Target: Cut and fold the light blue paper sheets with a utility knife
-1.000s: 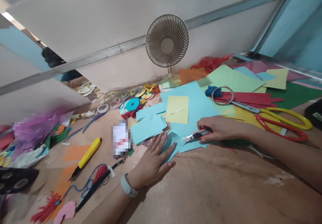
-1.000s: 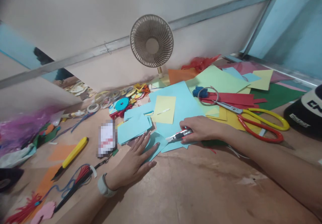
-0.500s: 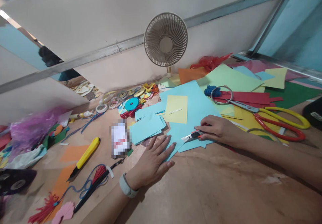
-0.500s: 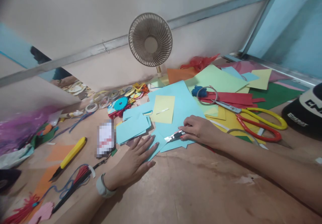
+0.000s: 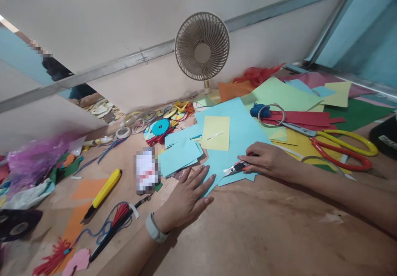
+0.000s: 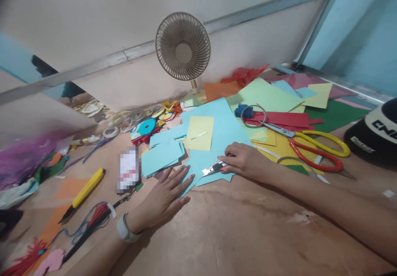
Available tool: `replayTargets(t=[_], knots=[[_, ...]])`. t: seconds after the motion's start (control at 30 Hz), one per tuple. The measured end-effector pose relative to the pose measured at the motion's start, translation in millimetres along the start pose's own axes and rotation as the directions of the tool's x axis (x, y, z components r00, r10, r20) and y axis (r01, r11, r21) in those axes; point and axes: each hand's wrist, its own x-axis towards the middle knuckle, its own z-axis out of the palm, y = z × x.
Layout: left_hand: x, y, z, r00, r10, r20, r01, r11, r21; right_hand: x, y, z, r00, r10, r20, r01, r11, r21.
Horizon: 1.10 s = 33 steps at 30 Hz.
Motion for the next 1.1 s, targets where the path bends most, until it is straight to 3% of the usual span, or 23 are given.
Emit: replayTargets(t=[0.47, 0.63, 1.1], knots=[[0.1, 0.4, 0.1, 1.000, -0.007, 0.010, 0.008, 1.000, -0.023, 6.3, -10.6, 5.5, 0.998, -0.015, -0.067, 0.012, 0.999, -0.044], [0.4, 0.8, -1.3, 1.000, -0.013, 0.018, 0.013, 0.999, -0.035, 4.4, -7.7, 3.5, 0.999, -0.016, -0.049, 0.017, 0.999, 0.031], [0.7, 0.4, -0.6, 0.999, -0.026, 0.042, 0.029, 0.997, -0.074, 3.6, -17.8, 3.2, 0.999, -0.024, -0.030, 0.025, 0.999, 0.032]])
